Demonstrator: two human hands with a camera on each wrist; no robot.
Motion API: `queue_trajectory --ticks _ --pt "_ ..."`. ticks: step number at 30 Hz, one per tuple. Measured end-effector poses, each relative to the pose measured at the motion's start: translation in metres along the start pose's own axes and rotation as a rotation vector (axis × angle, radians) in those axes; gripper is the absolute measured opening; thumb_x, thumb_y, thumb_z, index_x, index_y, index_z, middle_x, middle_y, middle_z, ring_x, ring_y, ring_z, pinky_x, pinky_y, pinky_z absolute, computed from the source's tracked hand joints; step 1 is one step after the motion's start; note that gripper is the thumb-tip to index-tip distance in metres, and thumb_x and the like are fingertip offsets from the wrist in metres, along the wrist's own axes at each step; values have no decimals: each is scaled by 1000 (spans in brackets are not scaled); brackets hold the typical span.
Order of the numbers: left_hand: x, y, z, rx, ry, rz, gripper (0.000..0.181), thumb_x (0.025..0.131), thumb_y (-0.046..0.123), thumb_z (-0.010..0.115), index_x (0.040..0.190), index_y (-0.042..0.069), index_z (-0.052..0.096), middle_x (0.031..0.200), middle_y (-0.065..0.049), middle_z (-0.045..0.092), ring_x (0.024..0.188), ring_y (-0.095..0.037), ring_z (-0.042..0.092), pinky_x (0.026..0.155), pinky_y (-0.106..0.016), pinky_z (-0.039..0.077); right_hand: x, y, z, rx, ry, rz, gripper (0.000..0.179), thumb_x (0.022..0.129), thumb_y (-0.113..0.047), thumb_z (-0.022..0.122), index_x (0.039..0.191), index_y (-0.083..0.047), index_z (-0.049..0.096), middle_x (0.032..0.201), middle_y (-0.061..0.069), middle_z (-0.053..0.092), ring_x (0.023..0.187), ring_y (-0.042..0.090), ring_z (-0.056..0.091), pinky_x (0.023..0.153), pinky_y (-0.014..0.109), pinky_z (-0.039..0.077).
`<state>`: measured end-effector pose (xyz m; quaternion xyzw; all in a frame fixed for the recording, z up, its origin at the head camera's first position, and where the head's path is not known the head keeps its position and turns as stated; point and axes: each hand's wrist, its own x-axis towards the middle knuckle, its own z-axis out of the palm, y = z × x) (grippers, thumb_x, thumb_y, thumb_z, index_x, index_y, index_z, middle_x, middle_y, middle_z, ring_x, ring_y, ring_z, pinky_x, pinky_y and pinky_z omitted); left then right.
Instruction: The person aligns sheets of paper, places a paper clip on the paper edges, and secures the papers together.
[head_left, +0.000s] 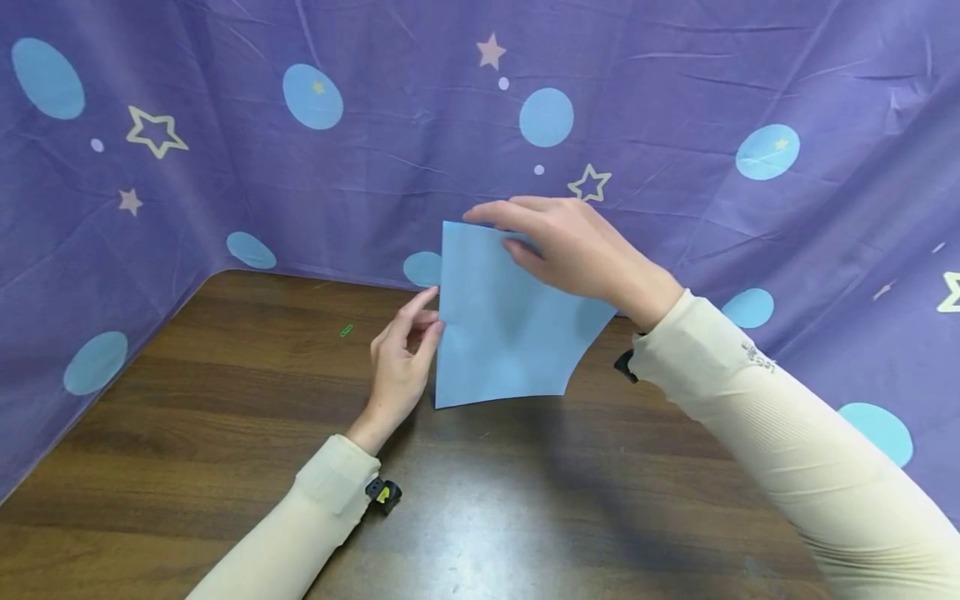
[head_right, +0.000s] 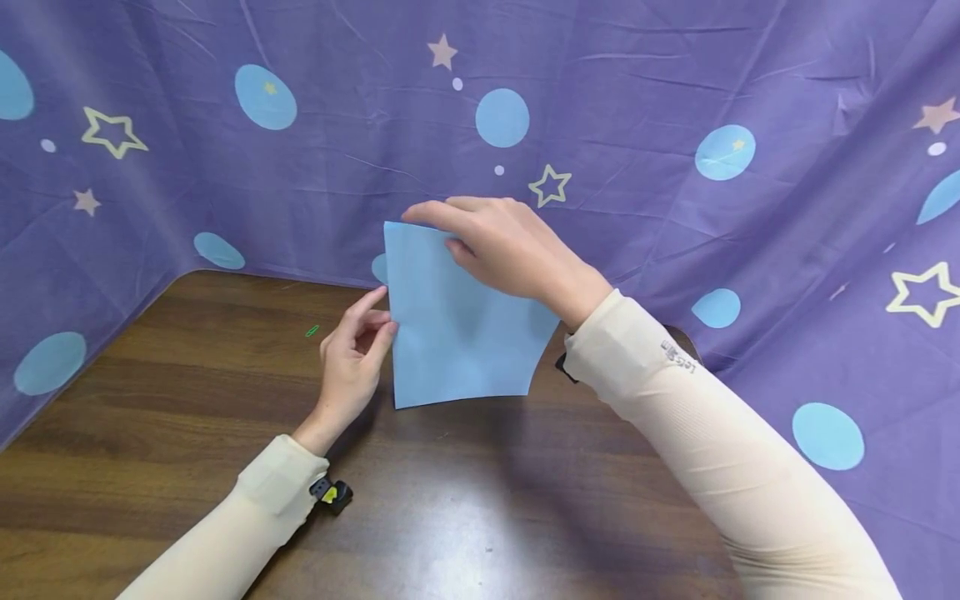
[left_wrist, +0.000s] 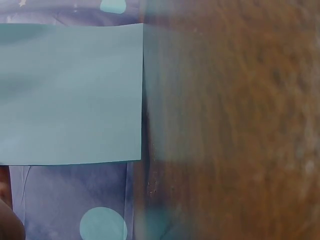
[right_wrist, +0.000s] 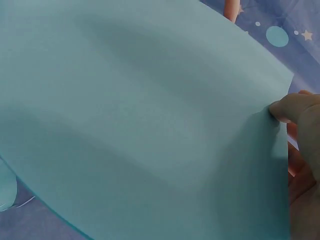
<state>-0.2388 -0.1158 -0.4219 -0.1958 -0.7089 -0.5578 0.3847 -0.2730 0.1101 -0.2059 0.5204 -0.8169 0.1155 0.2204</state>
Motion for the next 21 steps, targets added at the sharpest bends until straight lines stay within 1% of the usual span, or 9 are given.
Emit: queue_trajectory --ticks 7,14,17,21 --pt "0 0 1 20 -4 15 50 99 -2 71 146 15 66 104 -10 77 95 -23 72 86 -18 57 5 -3 4 -3 -13 -9 47 102 2 59 143 -19 66 128 5 75 91 20 66 80 36 53" --pt "0 -2 0 46 -15 30 53 99 -2 71 148 16 64 105 -10 77 96 -22 72 88 -17 56 7 -5 5 -18 -33 -5 49 102 3 61 146 -18 64 131 6 74 101 21 71 87 38 56" --pt "1 -1 -1 56 -19 41 52 100 -2 71 148 15 64 105 -10 77 96 -22 72 87 -17 56 9 -7 4 -23 -44 -3 49 102 3 60 147 -17 63 129 6 74 95 21 69 86 37 56" --pt "2 0 -1 67 -19 55 51 100 -1 71 148 15 64 103 -10 76 94 -22 72 87 -17 56 11 -9 3 -22 -57 2 49 102 4 60 147 -16 64 123 7 76 81 19 61 79 34 52"
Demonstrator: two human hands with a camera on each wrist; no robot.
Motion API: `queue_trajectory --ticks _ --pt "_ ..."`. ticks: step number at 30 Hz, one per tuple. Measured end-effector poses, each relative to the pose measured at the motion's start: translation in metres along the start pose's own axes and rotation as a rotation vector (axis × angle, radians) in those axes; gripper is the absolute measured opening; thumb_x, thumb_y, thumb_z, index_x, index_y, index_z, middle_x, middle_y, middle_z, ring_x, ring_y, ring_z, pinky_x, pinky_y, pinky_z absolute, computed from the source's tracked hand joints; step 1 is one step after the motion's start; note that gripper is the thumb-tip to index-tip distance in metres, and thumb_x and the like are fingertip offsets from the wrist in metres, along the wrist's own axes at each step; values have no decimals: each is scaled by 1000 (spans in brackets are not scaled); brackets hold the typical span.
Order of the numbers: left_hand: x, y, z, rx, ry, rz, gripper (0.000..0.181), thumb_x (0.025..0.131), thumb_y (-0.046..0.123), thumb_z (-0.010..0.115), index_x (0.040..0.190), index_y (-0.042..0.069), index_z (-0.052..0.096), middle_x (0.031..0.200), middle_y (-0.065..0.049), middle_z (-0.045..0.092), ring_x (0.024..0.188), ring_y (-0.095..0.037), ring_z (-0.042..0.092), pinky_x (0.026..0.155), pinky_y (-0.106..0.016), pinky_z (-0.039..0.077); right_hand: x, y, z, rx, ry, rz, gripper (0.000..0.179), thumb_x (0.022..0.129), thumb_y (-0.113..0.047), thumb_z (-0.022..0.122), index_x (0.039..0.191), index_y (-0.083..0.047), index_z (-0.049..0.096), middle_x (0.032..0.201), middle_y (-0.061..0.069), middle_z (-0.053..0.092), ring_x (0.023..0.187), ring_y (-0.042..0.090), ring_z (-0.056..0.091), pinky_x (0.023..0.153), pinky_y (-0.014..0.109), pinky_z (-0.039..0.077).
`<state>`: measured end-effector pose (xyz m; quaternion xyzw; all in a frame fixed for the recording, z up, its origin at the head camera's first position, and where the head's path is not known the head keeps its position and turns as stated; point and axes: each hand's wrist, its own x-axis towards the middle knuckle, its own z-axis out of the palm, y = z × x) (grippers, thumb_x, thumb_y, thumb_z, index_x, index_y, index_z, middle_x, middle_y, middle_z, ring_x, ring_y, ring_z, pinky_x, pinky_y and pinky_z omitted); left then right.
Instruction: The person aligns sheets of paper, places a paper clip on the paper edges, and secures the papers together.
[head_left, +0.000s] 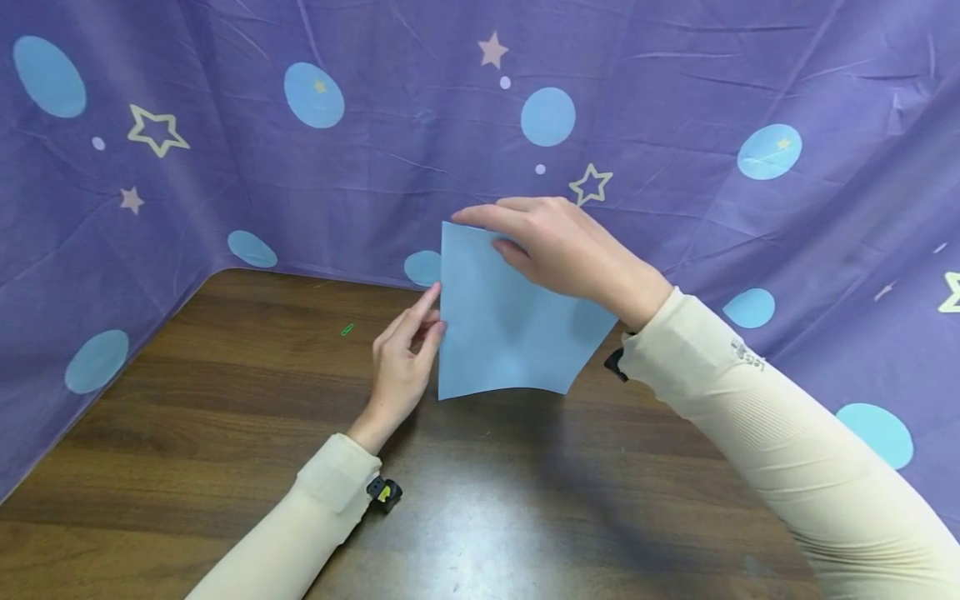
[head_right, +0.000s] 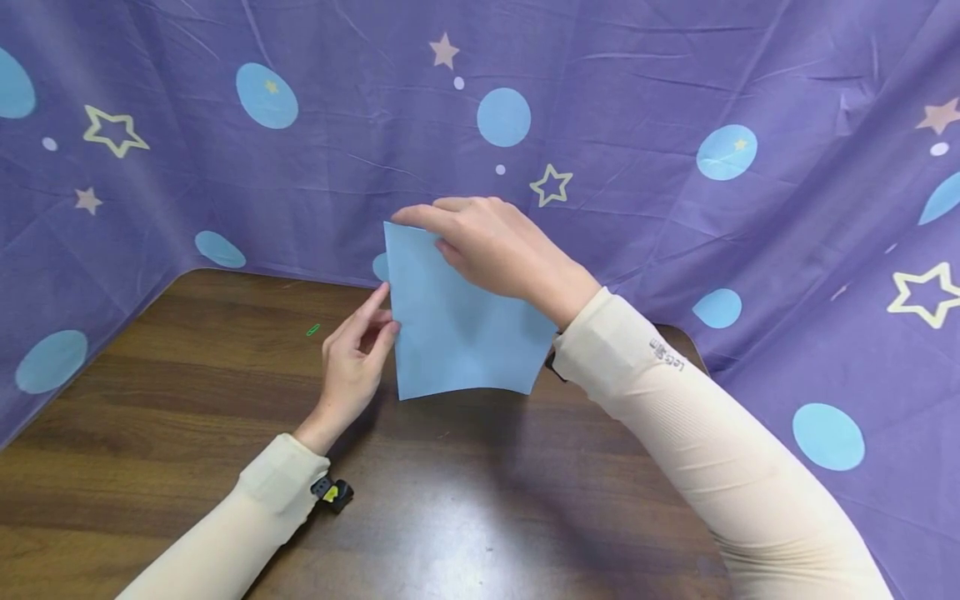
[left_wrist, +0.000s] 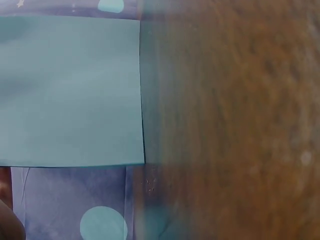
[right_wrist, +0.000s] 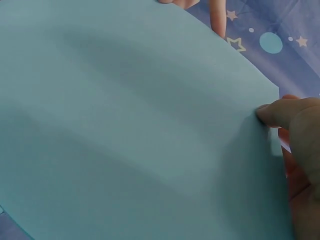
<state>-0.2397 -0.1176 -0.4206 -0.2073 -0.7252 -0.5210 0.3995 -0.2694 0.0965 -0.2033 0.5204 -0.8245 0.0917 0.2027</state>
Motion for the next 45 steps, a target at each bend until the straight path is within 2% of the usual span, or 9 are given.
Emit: queue_trajectory --ticks 5,10,25,30,33,37,43,45 --pt "0 0 -1 13 -5 7 51 101 0 70 149 15 63 103 -10 76 95 -22 72 87 -17 56 2 -3 -1 20 -8 0 47 101 6 59 143 -14 66 108 6 75 72 19 53 73 32 49" --pt "-1 -1 -1 11 -14 4 53 101 -1 70 151 16 62 108 -10 75 99 -22 72 88 -17 56 3 -4 0 27 -2 -10 45 100 6 57 140 -12 69 89 4 67 66 18 47 68 32 45" --pt "-1 -3 -1 39 -21 29 55 100 0 71 151 15 61 102 -11 74 97 -23 72 90 -22 57 2 -6 -3 29 -49 28 46 102 3 60 146 -12 66 89 6 67 69 20 50 71 34 48" --pt "-1 -3 -1 42 -23 45 55 100 0 72 151 14 61 100 -11 74 95 -23 72 90 -22 57 1 -5 -4 25 -64 45 46 103 2 61 147 -13 65 97 8 72 73 20 55 76 35 51" --pt "-1 -3 -1 42 -26 49 55 100 0 72 152 14 61 99 -11 74 94 -23 72 89 -23 58 1 -5 -5 34 -77 58 47 102 2 62 147 -14 65 113 10 76 86 21 65 85 37 54" --pt "0 -3 -1 52 -39 48 55 100 2 72 153 15 60 98 -10 74 92 -22 71 89 -24 58 1 -5 -7 45 -87 70 48 102 2 63 147 -14 65 127 11 75 101 21 71 91 38 56" --pt "0 -2 -1 69 -43 54 55 101 3 71 153 16 59 97 -9 74 90 -21 71 87 -24 57 2 -4 -7 50 -91 83 48 103 3 64 147 -16 65 130 10 75 94 21 67 88 37 54" --pt "0 -2 -1 71 -42 51 55 101 4 71 153 16 59 97 -9 74 90 -21 71 87 -24 57 2 -5 -7 57 -93 85 48 103 3 64 147 -16 65 133 8 73 96 20 68 89 36 54"
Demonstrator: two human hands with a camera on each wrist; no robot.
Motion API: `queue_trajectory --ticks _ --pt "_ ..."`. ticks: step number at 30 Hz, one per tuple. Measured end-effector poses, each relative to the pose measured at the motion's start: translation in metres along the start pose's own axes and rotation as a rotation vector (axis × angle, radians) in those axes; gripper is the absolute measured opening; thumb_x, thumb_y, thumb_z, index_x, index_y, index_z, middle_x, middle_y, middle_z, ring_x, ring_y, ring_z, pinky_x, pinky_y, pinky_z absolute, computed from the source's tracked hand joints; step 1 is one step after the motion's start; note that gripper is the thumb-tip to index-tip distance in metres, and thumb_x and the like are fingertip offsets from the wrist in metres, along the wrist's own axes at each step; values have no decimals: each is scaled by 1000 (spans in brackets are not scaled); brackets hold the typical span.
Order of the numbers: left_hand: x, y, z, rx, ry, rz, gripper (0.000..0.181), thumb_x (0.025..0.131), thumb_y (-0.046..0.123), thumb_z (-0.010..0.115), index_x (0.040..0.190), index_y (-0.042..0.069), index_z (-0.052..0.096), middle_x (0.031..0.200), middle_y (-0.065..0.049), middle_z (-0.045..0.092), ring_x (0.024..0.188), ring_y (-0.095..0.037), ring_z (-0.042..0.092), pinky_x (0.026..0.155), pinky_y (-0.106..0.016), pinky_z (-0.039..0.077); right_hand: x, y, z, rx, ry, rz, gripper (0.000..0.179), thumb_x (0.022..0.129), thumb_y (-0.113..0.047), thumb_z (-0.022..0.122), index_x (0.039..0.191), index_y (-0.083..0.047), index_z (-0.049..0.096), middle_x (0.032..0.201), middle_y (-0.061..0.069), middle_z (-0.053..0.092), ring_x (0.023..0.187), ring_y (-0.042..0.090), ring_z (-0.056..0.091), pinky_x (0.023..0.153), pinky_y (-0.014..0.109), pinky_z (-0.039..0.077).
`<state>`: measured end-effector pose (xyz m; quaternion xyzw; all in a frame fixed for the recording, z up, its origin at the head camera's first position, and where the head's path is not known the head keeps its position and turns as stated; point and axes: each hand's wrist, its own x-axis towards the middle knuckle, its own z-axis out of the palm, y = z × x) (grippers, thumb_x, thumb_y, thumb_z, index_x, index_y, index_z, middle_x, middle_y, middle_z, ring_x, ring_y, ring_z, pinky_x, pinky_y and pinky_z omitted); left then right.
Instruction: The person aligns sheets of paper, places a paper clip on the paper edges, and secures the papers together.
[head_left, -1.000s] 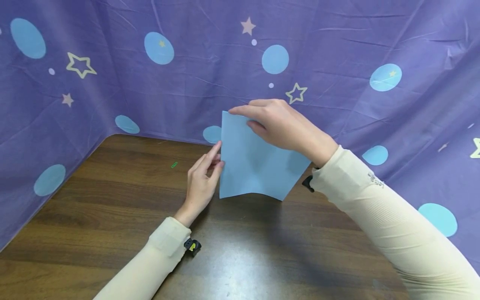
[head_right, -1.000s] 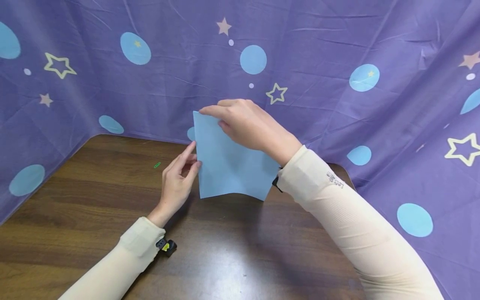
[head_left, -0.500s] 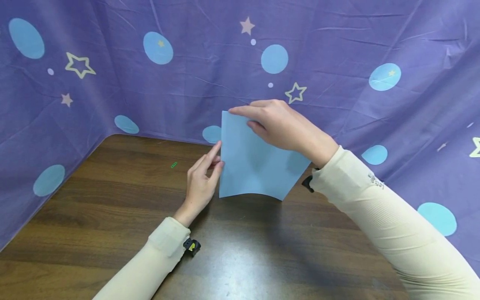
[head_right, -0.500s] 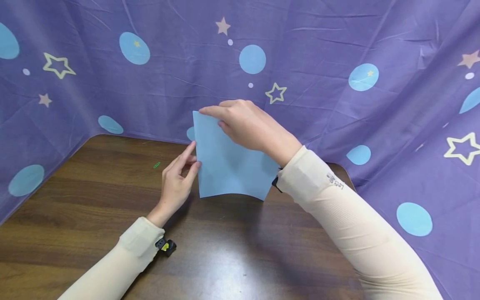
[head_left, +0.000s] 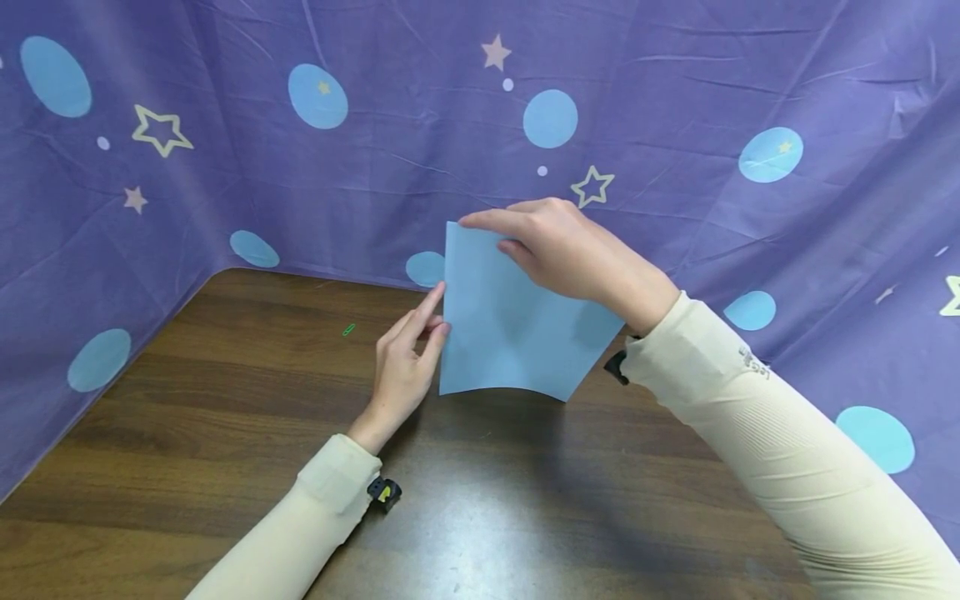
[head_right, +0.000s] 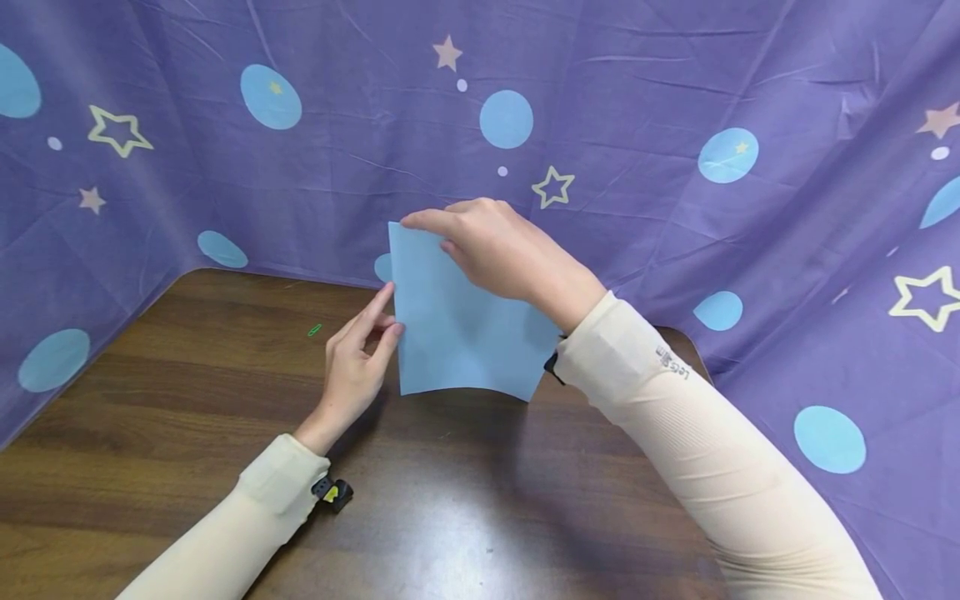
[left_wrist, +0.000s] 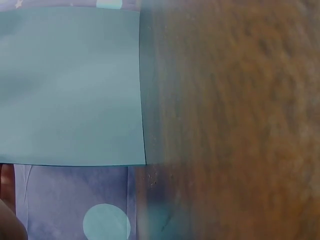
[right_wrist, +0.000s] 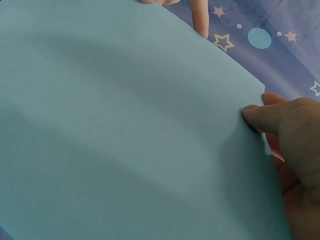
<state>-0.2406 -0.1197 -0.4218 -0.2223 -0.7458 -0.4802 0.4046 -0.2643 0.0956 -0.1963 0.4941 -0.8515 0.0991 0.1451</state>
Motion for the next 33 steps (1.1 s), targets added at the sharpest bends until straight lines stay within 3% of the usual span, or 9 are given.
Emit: queue_trajectory --ticks 5,13,18,22,33 --pt "0 0 0 8 -4 -6 55 101 4 71 153 17 59 100 -10 75 93 -22 71 87 -24 57 -1 0 -1 19 -5 -1 48 102 4 64 146 -16 65 138 6 71 109 19 71 94 36 55" --pt "0 0 -1 1 -27 6 58 101 1 71 155 16 57 99 -8 73 92 -21 70 88 -23 57 -2 2 -1 20 -12 0 49 103 3 63 148 -17 64 138 7 71 106 20 70 94 37 56" --pt "1 0 0 3 -31 31 61 98 -5 71 155 14 57 95 -5 71 89 -20 68 86 -26 57 -1 2 0 -24 -14 3 50 104 2 61 150 -18 62 116 10 76 92 22 70 88 37 58" --pt "1 1 0 8 -40 38 60 100 -3 70 156 14 56 95 -6 69 88 -20 66 86 -25 56 -1 1 1 -61 -19 9 52 104 2 60 151 -19 61 93 8 70 77 21 59 79 35 55" --pt "0 0 0 -19 -57 36 63 99 -5 70 157 11 53 100 -11 68 93 -23 67 91 -24 56 0 2 2 -67 -18 -7 53 105 3 57 152 -19 60 83 5 61 71 21 53 73 33 52"
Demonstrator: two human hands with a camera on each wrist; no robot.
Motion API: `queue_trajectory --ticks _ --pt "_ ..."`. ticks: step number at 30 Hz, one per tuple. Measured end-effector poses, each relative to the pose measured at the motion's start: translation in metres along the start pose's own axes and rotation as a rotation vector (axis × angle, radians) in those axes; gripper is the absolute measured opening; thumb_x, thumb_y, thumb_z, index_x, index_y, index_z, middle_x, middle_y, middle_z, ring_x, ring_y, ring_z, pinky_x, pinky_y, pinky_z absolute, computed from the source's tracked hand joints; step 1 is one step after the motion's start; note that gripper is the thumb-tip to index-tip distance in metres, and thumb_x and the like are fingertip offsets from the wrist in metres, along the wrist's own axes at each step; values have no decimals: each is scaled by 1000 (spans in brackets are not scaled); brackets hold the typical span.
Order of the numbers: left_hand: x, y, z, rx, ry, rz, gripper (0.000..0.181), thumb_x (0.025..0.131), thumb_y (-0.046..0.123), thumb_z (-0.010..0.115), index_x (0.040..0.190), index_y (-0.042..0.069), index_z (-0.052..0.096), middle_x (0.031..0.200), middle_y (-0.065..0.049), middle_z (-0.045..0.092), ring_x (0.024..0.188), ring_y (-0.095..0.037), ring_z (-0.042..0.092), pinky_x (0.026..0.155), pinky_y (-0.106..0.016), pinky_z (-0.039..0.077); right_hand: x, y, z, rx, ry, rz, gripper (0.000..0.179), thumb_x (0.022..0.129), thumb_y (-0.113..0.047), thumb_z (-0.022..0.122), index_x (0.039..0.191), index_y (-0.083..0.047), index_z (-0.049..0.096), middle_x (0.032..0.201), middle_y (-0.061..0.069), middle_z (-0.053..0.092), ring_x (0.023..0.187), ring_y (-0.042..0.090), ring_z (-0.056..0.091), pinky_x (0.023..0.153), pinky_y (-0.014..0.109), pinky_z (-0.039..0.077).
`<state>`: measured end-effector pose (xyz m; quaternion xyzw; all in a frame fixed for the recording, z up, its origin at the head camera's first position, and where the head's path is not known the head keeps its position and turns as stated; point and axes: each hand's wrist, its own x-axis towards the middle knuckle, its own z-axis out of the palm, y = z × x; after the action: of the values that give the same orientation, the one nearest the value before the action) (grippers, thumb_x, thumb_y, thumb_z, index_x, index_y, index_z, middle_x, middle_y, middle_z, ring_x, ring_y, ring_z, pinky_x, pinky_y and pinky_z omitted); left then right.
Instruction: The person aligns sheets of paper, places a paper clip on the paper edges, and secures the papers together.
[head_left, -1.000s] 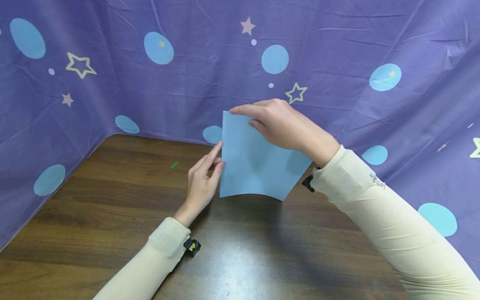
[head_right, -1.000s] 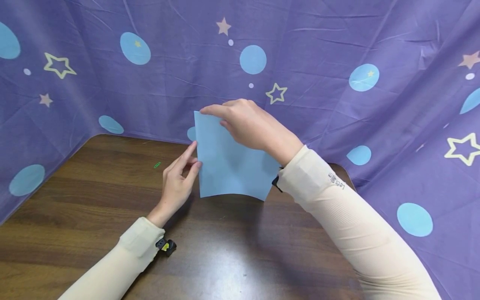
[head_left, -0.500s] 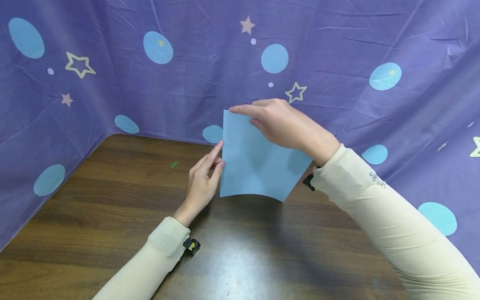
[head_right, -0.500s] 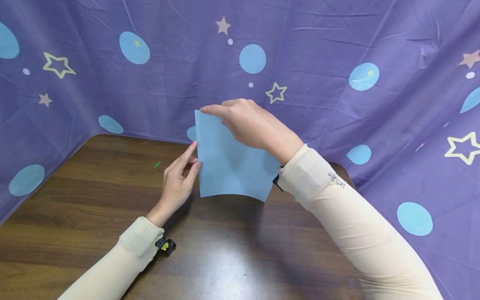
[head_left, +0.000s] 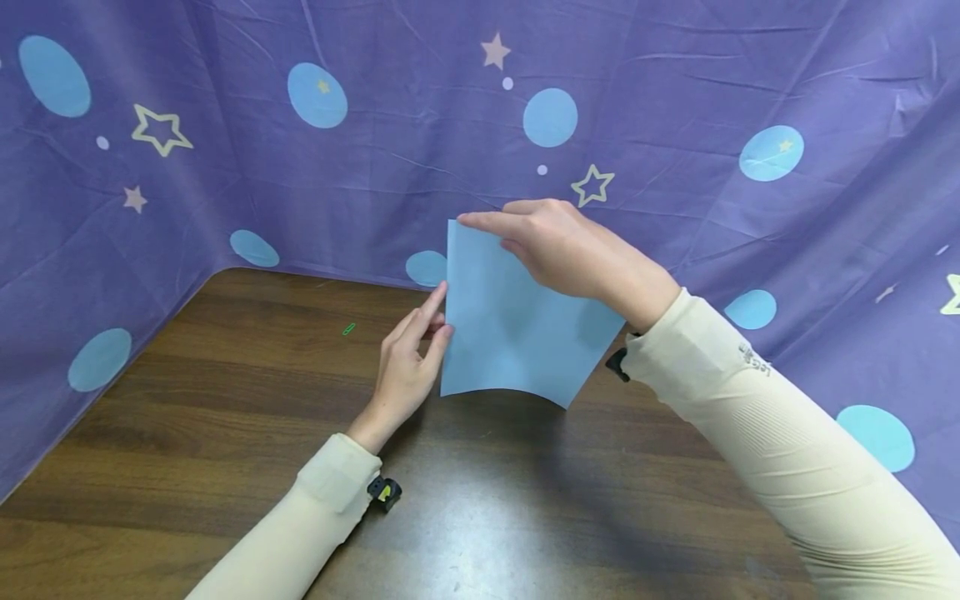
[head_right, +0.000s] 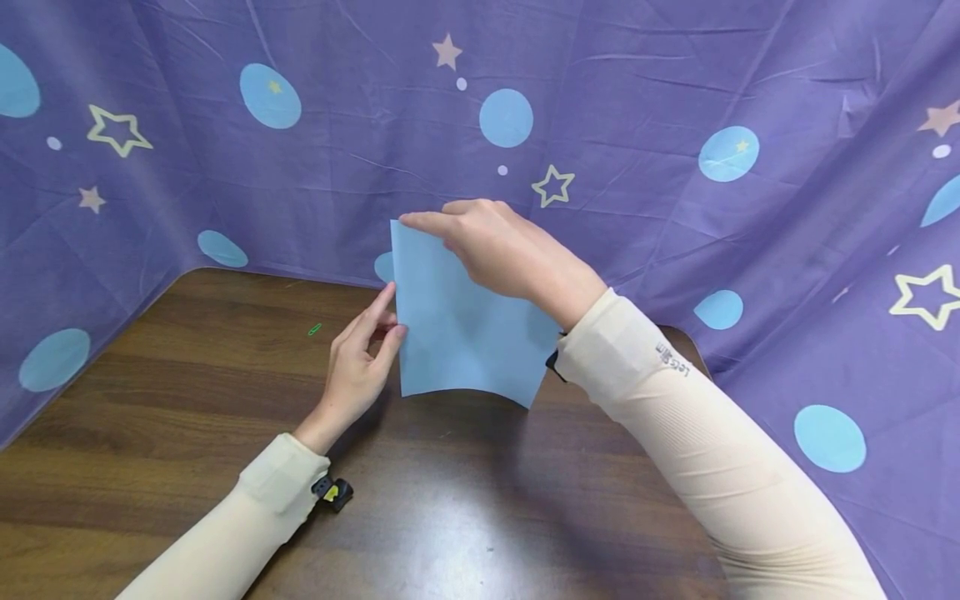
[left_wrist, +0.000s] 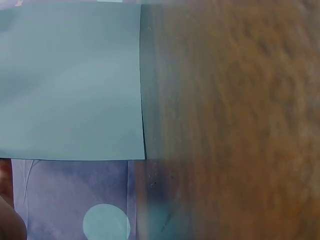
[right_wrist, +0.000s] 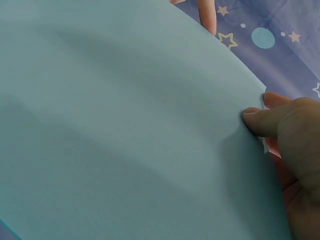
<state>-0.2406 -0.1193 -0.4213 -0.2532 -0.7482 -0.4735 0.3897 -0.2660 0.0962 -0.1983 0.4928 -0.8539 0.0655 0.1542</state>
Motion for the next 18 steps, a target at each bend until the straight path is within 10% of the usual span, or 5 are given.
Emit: queue_trajectory --ticks 11,18 --pt "1 1 -2 14 -19 2 57 104 2 65 159 11 50 97 -12 66 90 -23 65 91 -17 52 0 -1 -5 33 -51 29 54 105 3 58 153 -21 59 122 10 75 98 23 71 89 37 58" --pt "1 2 -2 37 -26 3 57 105 3 65 159 10 50 97 -12 66 89 -21 64 88 -17 51 -2 -2 -6 38 -46 6 54 105 4 59 152 -21 60 114 9 74 95 22 70 87 36 58"
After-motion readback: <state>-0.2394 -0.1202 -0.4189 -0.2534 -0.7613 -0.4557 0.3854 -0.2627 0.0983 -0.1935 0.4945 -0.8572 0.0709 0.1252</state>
